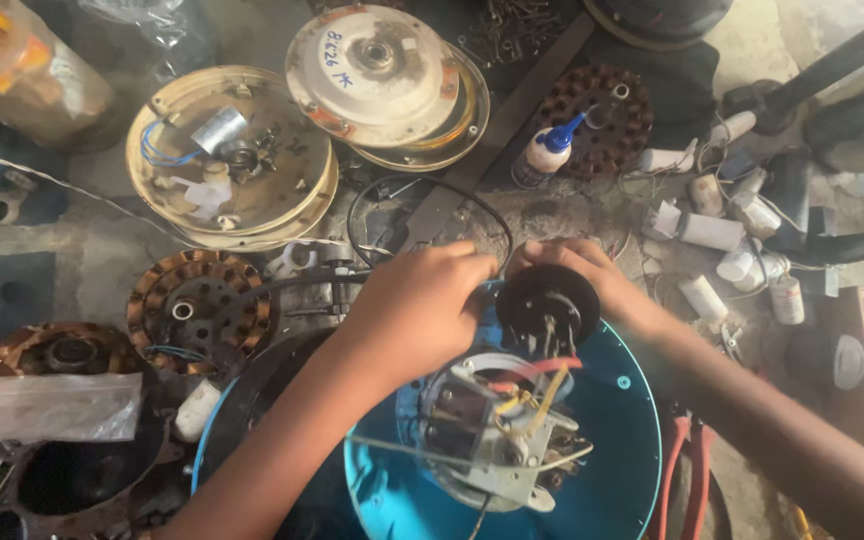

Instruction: The person is repairing a blue electrical motor by hand, manipulating wires and internal components. They repeatedly adjust and reposition the motor parts while seated on the floor in a cluttered workshop.

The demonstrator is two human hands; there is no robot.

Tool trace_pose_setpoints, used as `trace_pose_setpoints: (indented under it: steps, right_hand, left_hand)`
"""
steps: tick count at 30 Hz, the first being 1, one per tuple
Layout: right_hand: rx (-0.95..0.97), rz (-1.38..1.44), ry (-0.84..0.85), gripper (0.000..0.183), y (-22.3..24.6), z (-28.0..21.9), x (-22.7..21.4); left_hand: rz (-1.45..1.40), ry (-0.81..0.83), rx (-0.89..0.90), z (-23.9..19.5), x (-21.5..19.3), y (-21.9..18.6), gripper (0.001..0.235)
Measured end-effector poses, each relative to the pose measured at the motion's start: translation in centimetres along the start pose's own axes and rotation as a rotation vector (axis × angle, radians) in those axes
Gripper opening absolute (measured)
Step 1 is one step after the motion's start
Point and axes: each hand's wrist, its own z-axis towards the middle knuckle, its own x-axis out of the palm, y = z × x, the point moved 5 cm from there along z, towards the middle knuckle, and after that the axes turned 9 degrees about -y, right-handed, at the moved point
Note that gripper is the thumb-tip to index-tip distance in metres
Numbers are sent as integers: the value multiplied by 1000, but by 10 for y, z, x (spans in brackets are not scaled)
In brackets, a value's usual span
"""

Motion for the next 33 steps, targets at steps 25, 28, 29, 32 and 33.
trace_pose_setpoints:
  steps: [25, 28, 29, 32, 33]
  right_hand:
    - [-819, -231, -193, 37, 44, -97, -32]
    - [-831, -372, -205, 31, 50, -98, -41]
    - [-852, -449, -206, 31, 51, -99, -42]
    - [-979, -682, -181, 31, 54, -110, -29]
    - [-1033, -760, -167, 31, 56, -113, -22]
  left_hand:
    - [159, -443, 467, -29, -43, -68, 44]
    - [29, -243, 398, -33, -44, -59, 39]
    - [-37, -240, 340, -34, -43, -54, 38]
    - [-184, -232, 234, -38, -36, -42, 37]
    - [-202, -230, 247, -38, -33, -41, 37]
